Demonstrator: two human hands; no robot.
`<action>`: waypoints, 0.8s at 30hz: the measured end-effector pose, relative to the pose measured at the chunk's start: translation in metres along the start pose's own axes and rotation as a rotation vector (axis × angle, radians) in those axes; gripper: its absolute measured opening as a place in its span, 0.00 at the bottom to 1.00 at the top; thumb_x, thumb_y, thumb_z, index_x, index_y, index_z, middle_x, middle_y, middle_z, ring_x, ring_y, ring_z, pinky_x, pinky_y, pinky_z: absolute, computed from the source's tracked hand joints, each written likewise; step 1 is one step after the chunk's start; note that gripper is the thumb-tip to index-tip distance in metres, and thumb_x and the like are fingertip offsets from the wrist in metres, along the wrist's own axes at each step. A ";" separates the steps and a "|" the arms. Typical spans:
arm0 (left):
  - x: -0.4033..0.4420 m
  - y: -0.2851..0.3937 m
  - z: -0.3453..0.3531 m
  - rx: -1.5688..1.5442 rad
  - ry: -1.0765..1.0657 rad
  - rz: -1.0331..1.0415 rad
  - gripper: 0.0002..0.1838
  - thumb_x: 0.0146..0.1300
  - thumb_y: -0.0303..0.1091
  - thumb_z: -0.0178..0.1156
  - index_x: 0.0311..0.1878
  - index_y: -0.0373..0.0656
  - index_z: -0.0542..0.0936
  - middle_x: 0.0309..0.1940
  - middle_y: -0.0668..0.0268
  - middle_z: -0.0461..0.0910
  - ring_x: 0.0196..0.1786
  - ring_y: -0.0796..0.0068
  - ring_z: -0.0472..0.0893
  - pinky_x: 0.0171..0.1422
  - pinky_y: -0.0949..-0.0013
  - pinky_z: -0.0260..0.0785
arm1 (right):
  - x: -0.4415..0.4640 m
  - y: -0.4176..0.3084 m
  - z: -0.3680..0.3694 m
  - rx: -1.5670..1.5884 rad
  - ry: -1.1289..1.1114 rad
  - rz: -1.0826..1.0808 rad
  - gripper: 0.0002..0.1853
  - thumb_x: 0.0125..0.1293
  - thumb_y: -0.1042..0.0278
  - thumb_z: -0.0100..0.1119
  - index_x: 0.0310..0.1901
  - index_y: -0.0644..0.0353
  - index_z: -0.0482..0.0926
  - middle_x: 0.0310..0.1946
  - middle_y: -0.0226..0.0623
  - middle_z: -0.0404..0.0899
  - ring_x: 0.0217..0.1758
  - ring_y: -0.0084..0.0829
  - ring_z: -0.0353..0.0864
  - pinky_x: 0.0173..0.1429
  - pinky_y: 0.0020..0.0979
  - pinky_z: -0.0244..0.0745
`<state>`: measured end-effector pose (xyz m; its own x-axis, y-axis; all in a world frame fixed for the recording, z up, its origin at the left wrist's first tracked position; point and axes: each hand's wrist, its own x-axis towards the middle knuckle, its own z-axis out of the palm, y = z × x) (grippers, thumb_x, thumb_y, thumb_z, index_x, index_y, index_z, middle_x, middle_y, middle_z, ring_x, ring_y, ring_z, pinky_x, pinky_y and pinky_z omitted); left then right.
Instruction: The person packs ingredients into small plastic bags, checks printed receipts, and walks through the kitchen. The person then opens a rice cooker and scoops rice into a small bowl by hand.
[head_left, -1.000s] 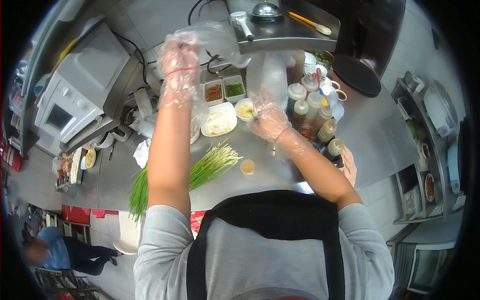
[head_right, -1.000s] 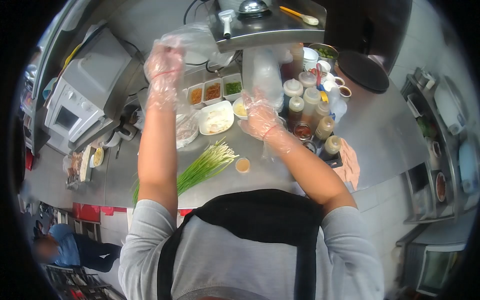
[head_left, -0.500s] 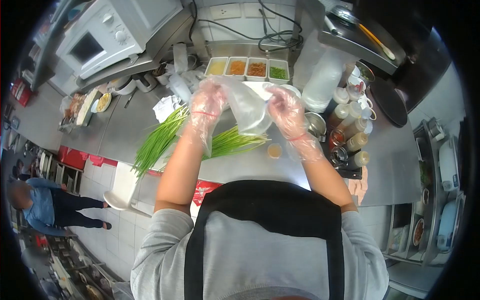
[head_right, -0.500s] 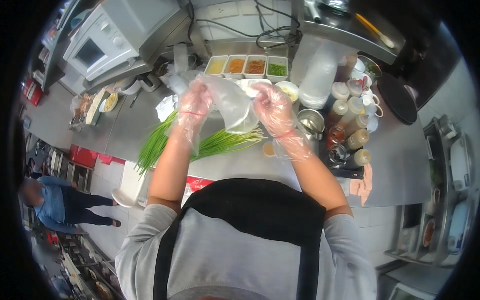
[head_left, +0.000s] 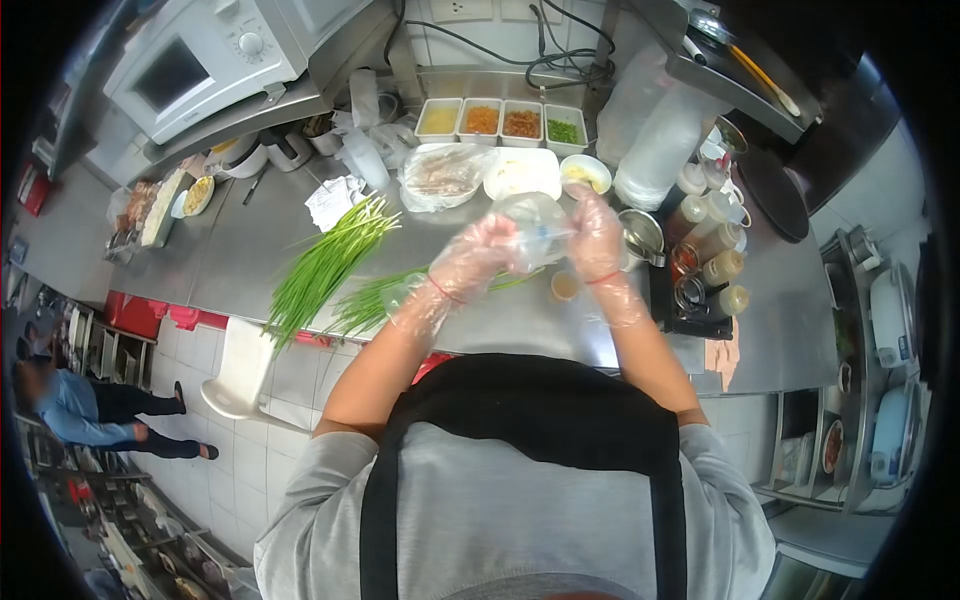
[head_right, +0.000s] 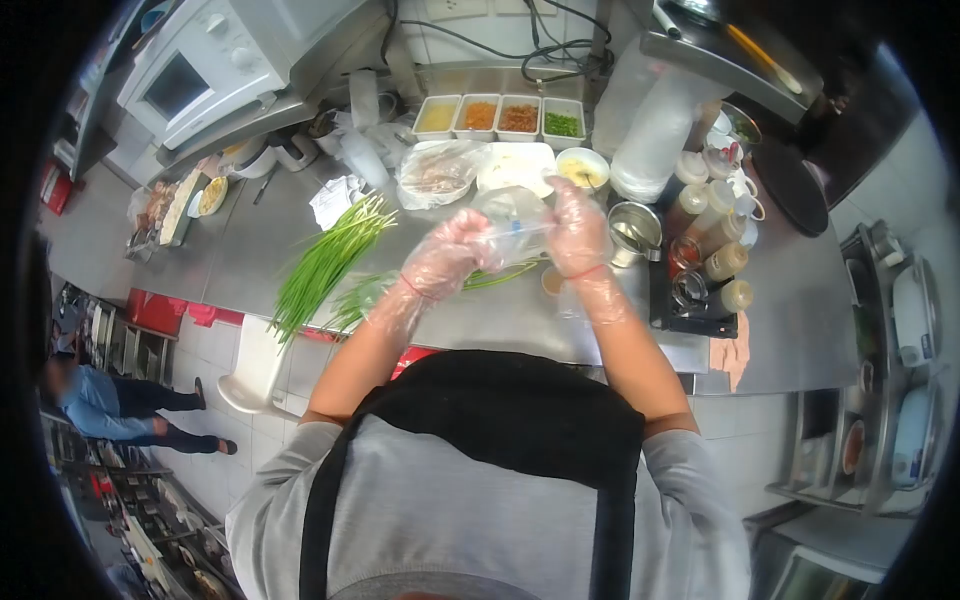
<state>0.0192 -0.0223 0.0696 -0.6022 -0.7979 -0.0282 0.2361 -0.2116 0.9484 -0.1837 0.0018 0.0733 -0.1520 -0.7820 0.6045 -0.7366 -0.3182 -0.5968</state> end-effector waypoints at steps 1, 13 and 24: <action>0.001 -0.001 -0.001 0.213 0.092 0.044 0.15 0.53 0.22 0.61 0.42 0.44 0.70 0.31 0.67 0.76 0.32 0.76 0.75 0.40 0.71 0.69 | -0.001 0.007 0.003 0.220 -0.052 0.080 0.24 0.52 0.78 0.61 0.54 0.57 0.74 0.33 0.34 0.77 0.35 0.28 0.79 0.42 0.30 0.75; 0.014 -0.019 0.007 0.450 0.204 0.104 0.28 0.51 0.20 0.62 0.56 0.45 0.65 0.32 0.65 0.76 0.33 0.73 0.78 0.42 0.71 0.72 | -0.022 0.011 0.010 0.291 -0.125 0.434 0.34 0.51 0.74 0.65 0.62 0.57 0.66 0.26 0.27 0.74 0.33 0.24 0.75 0.38 0.30 0.70; 0.029 -0.051 -0.011 0.216 0.194 0.013 0.29 0.46 0.21 0.65 0.54 0.47 0.68 0.28 0.66 0.74 0.32 0.72 0.76 0.39 0.69 0.71 | -0.028 0.020 0.022 -0.086 -0.180 0.511 0.32 0.54 0.78 0.58 0.63 0.56 0.64 0.30 0.30 0.73 0.37 0.23 0.73 0.44 0.25 0.71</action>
<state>-0.0022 -0.0410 0.0174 -0.4377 -0.8974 -0.0558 0.0622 -0.0922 0.9938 -0.1793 0.0057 0.0330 -0.3953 -0.9071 0.1444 -0.6507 0.1656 -0.7411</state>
